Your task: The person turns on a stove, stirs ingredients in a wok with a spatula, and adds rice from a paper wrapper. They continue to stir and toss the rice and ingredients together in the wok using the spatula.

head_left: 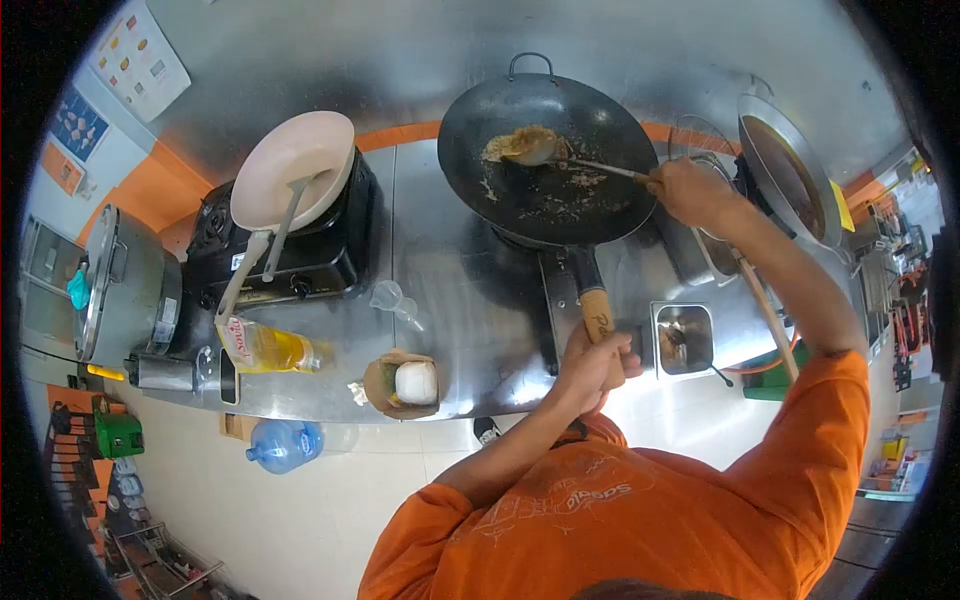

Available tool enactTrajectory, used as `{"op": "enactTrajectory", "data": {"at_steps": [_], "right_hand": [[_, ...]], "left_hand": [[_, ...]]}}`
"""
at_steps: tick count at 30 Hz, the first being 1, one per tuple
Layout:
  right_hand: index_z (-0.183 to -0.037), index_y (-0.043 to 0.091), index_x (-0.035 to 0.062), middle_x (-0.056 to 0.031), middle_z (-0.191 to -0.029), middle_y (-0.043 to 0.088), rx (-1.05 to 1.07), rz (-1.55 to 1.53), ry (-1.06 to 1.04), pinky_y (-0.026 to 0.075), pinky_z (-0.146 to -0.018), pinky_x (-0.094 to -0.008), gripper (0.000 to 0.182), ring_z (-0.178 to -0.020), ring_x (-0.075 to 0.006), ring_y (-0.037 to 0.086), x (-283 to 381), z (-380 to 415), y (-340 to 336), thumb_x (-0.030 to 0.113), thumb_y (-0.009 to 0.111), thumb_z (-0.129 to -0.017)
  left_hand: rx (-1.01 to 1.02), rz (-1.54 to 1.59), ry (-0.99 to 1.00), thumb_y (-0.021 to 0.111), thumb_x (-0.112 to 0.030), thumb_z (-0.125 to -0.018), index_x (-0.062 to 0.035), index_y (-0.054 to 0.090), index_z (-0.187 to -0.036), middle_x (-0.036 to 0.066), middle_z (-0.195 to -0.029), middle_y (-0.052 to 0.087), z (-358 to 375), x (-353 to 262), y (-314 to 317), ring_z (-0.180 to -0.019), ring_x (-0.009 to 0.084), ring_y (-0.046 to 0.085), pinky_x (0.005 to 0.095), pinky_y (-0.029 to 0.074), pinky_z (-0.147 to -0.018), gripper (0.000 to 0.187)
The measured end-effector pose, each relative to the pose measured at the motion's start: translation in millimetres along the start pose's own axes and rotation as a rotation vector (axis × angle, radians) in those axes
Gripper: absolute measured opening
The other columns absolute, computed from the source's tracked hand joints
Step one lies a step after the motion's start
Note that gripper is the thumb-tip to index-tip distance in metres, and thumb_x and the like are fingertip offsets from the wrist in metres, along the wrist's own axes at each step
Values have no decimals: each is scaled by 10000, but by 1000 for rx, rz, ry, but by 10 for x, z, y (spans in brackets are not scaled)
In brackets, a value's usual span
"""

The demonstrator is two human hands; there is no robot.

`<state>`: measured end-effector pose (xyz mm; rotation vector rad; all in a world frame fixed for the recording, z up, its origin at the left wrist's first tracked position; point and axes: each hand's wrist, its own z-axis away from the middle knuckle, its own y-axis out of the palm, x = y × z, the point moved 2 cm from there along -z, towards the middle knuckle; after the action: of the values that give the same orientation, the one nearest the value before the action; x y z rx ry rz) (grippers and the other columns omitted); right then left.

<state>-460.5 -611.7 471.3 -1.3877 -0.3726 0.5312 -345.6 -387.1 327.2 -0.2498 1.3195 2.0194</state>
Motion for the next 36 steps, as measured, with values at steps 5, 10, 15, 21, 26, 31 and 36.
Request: {"op": "enactTrajectory", "data": {"at_steps": [5, 10, 15, 21, 26, 31, 36], "right_hand": [[-885, 686, -17, -274, -807, 643, 155, -57, -48, 494, -739, -506, 351, -795, -431, 638, -30, 261, -225, 272, 507, -974], [-989, 691, 28, -249, -957, 667, 57, 64, 88, 517, -824, -503, 233, -899, -410, 658, -17, 206, -157, 160, 503, -945], [-976, 689, 9, -236, -968, 670, 156, 89, -32, 521, -821, -492, 239, -935, -393, 661, 128, 139, -100, 146, 497, -939], [-956, 689, -15, -222, -947, 673, 106, 152, -47, 526, -811, -484, 230, -941, -380, 657, 140, 203, -285, 109, 499, -915], [-902, 693, -2, -243, -855, 650, -89, 92, -139, 499, -770, -497, 273, -831, -419, 637, -81, 239, -174, 199, 515, -949], [-872, 692, -11, -220, -804, 656, 187, 168, 44, 497, -702, -456, 315, -748, -389, 631, -96, 526, -1056, 271, 563, -925], [-804, 695, -19, -210, -716, 640, 358, 322, 58, 486, -644, -422, 370, -674, -356, 624, 230, 421, -1233, 315, 582, -913]], "left_hand": [[37, 125, -42, 618, -58, -881, -66, 427, -1032, 54, -777, 506, -8, -47, 34, -588, 138, 526, 312, 453, -485, 243], [-7, 84, -20, 610, -64, -885, -56, 427, -1014, 51, -780, 494, -20, -11, 10, -569, 133, 510, 302, 429, -466, 224], [-42, 66, -30, 618, -79, -884, -28, 468, -969, 52, -770, 509, 31, 53, 82, -555, 136, 514, 318, 430, -453, 180], [-34, 20, 0, 602, -79, -894, -41, 470, -984, 44, -752, 510, 25, -84, 71, -558, 131, 512, 309, 432, -474, 164], [-16, 33, 0, 598, -81, -896, -40, 471, -981, 47, -758, 509, 49, -67, 38, -557, 133, 508, 312, 442, -477, 159], [-36, 49, 11, 602, -84, -894, -38, 477, -963, 52, -769, 507, 16, -53, 26, -563, 137, 507, 318, 448, -479, 150], [-20, 64, 17, 602, -82, -896, -43, 477, -952, 48, -776, 499, 19, -65, 46, -566, 135, 499, 315, 442, -483, 143]]}}
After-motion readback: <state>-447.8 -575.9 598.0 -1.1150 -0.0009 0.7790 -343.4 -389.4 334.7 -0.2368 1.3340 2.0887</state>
